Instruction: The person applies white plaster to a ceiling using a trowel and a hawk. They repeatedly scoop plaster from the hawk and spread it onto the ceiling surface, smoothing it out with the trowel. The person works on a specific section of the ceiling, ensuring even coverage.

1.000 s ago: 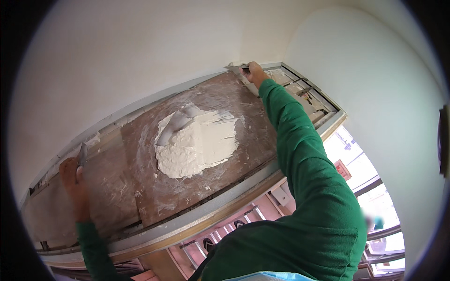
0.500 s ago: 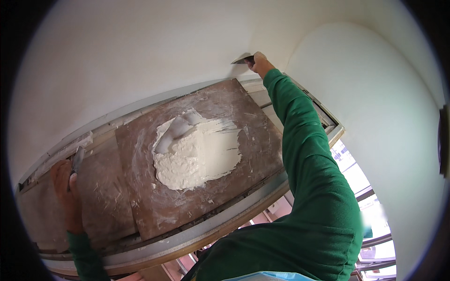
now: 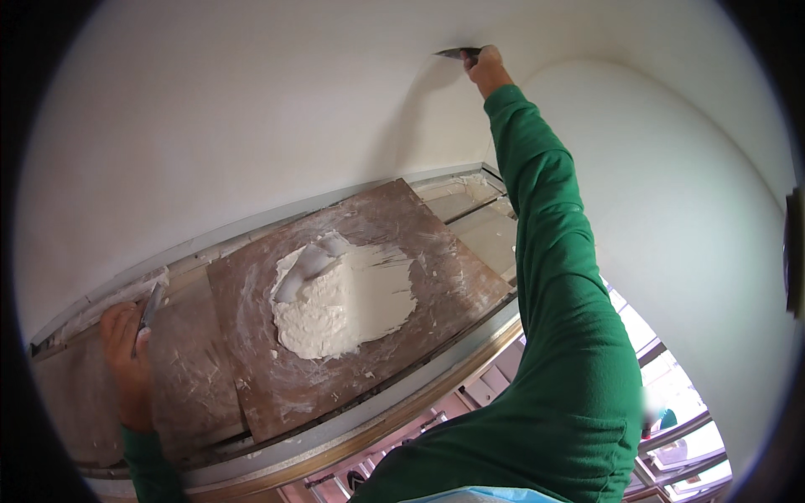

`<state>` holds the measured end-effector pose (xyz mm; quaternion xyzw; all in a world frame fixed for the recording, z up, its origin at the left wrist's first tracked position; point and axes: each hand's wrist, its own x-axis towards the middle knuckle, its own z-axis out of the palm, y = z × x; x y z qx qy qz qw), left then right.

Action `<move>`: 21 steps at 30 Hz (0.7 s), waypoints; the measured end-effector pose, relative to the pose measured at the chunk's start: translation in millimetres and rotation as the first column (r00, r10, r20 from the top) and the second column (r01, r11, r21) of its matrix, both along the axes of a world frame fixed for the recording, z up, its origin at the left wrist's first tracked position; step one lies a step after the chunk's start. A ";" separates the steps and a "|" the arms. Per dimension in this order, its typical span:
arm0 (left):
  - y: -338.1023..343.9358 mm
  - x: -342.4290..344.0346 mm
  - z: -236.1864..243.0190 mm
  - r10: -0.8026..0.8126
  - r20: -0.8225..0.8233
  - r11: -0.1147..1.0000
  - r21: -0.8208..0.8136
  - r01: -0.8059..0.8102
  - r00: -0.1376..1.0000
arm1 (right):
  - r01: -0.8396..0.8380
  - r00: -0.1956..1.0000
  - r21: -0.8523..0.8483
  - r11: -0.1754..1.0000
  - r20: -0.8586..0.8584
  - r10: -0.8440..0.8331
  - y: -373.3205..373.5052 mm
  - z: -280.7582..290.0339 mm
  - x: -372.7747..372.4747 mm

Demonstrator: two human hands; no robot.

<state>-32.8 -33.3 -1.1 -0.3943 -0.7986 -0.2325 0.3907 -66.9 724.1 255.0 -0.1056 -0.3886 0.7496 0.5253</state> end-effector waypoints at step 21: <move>15.3 18.0 0.4 -0.153 -0.018 0.984 0.088 0.154 0.988 | 0.127 0.902 0.389 0.912 -0.427 0.057 -41.1 98.3 265.4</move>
